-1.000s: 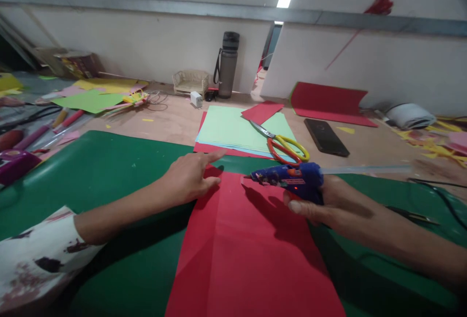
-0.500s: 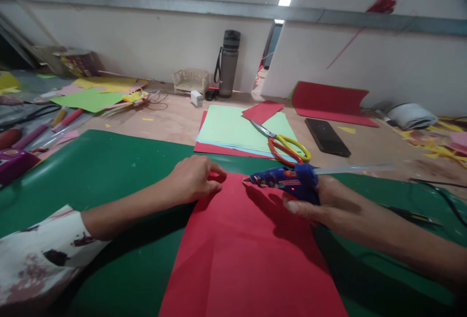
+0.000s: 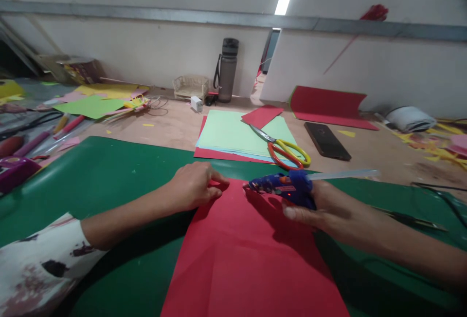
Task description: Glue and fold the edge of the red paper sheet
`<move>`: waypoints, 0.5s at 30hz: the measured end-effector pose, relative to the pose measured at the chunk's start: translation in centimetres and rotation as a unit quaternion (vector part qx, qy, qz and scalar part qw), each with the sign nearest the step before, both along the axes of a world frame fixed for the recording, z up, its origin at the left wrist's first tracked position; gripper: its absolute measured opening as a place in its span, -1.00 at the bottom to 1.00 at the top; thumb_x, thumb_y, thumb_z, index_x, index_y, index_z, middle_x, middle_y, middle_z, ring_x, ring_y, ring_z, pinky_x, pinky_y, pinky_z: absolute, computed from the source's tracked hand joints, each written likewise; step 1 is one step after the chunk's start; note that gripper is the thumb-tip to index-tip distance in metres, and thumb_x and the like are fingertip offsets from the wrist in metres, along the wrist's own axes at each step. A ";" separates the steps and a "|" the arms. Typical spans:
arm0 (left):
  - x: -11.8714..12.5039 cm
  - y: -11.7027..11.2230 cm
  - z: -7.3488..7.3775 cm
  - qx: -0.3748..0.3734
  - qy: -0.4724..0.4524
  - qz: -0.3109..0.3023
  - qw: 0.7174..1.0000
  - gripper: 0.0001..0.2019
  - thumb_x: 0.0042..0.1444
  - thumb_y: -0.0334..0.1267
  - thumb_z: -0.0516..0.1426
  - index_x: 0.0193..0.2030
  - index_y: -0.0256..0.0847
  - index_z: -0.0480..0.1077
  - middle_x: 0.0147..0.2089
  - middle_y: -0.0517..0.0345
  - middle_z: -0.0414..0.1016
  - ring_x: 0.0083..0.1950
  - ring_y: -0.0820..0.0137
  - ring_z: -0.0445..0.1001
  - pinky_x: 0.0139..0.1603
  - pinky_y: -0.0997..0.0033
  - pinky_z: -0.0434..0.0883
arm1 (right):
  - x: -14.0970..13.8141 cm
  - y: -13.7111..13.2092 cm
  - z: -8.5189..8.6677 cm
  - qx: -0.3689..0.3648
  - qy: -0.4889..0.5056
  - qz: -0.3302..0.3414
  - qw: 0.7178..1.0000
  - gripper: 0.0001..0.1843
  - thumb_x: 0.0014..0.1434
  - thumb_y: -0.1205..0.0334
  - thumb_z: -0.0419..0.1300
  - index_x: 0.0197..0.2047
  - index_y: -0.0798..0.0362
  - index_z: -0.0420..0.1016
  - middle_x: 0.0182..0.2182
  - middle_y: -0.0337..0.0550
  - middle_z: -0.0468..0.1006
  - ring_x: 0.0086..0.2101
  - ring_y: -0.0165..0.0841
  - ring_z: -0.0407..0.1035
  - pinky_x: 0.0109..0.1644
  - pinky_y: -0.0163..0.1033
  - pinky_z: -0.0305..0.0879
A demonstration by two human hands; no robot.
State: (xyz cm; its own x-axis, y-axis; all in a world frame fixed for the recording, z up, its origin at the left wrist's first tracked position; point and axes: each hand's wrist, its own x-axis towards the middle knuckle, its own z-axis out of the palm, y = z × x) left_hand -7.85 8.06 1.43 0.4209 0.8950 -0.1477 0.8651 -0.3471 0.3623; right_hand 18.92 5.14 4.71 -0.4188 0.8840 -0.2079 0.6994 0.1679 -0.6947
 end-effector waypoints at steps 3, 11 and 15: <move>0.1 0.1 0.0 -0.001 0.001 -0.004 1.000 -0.67 0.00 -0.20 0.10 -0.06 0.10 0.48 -0.20 0.10 0.52 -0.26 0.24 0.45 -0.37 0.41 0.22 | 0.0 0.1 0.0 0.004 -0.045 -0.007 0.999 -0.69 0.09 -0.06 0.14 -0.35 0.04 0.42 -0.57 -0.27 0.32 -0.55 -0.41 0.16 -0.55 -0.31 0.14; 0.0 0.0 -0.1 -0.007 -0.007 -0.004 1.000 -0.66 -0.01 -0.20 0.08 -0.07 0.09 0.48 -0.20 0.10 0.53 -0.24 0.22 0.44 -0.34 0.38 0.23 | -0.3 0.4 0.1 0.016 -0.002 0.016 1.000 -0.73 0.09 0.03 0.16 -0.20 -0.01 0.46 -0.50 -0.25 0.41 -0.51 -0.38 0.23 -0.53 -0.30 0.17; 0.0 0.1 -0.1 -0.002 -0.002 -0.003 1.000 -0.66 -0.02 -0.19 0.09 -0.07 0.08 0.49 -0.20 0.09 0.53 -0.24 0.20 0.44 -0.35 0.37 0.22 | 0.0 0.1 -0.2 0.012 -0.013 0.014 1.000 -0.74 0.09 0.00 0.16 -0.30 0.01 0.45 -0.56 -0.27 0.35 -0.56 -0.43 0.15 -0.58 -0.33 0.11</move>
State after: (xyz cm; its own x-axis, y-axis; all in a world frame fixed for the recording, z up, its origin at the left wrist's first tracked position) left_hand -7.86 8.12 1.33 0.4262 0.8921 -0.1499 0.8620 -0.3503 0.3663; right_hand 18.91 5.21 4.46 -0.4383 0.8769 -0.1975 0.7114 0.2041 -0.6725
